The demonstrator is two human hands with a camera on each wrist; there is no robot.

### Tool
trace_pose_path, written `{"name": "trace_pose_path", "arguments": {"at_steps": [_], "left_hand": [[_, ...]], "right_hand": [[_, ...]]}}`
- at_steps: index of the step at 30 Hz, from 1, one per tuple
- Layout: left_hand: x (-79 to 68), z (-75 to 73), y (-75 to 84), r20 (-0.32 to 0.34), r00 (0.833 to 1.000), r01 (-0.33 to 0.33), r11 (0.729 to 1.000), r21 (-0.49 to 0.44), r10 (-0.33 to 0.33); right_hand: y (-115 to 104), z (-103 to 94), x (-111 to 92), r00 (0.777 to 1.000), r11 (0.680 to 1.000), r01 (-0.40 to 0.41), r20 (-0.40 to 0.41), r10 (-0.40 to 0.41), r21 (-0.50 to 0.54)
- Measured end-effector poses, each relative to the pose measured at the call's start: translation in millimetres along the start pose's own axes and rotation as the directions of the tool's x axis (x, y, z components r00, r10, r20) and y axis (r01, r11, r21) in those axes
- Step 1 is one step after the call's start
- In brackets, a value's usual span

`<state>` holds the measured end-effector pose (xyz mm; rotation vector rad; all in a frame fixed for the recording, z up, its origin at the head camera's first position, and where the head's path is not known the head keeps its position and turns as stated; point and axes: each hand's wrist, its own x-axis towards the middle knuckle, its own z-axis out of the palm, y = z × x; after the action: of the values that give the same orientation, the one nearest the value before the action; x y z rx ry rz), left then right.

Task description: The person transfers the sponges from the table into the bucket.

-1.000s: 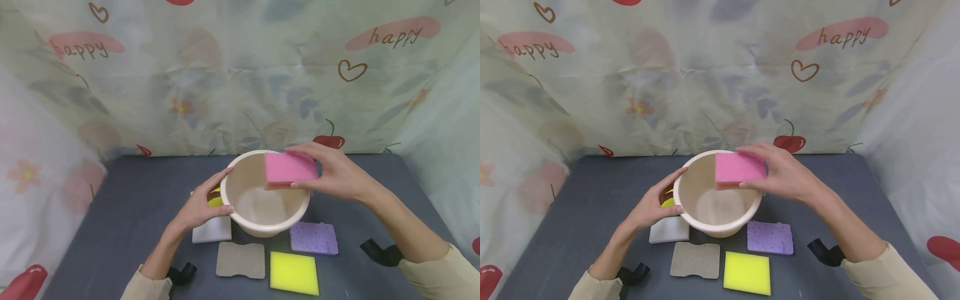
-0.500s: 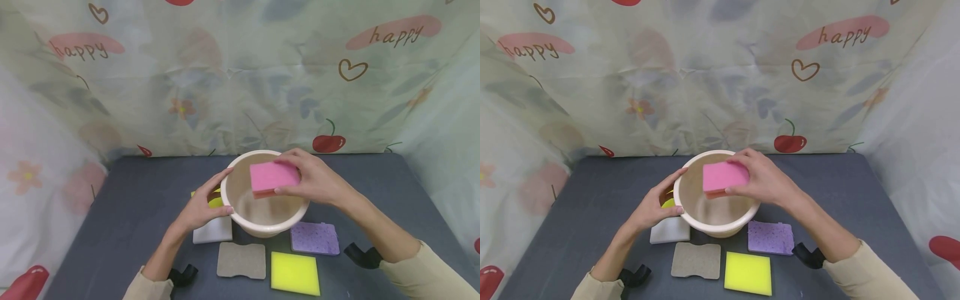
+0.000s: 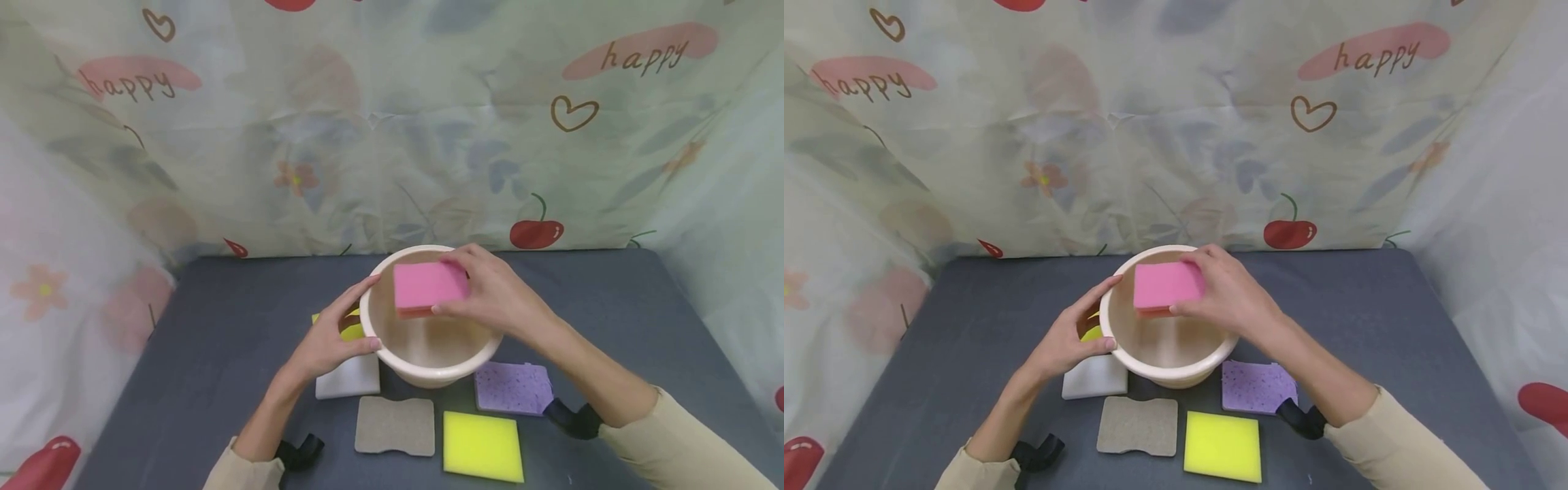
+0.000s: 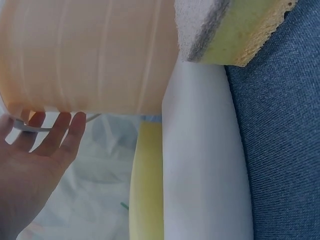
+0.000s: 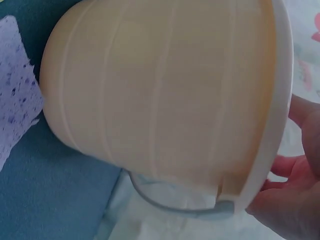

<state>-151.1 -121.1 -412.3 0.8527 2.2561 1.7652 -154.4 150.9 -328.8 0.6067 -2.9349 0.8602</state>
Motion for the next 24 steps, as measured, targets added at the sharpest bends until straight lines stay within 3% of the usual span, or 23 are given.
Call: {"name": "trace_pose_path", "arguments": {"at_steps": [3, 10, 24], "left_hand": [[-0.6, 0.3, -0.2, 0.004, 1.0, -0.006, 1.0, 0.007, 0.006], [-1.2, 2.0, 27.0, 0.007, 1.0, -0.009, 0.999, -0.036, 0.01], [-2.2, 4.9, 31.0, 0.01, 1.0, 0.015, 0.999, -0.047, -0.015]], "right_hand": [[-3, 3.8, 2, 1.0, 1.0, -0.029, 0.001, 0.029, -0.006], [-5, 11.0, 4, 0.997, 0.997, -0.078, 0.021, 0.078, -0.007], [-8, 23.4, 7, 0.993, 0.992, -0.114, 0.02, 0.115, -0.051]]}}
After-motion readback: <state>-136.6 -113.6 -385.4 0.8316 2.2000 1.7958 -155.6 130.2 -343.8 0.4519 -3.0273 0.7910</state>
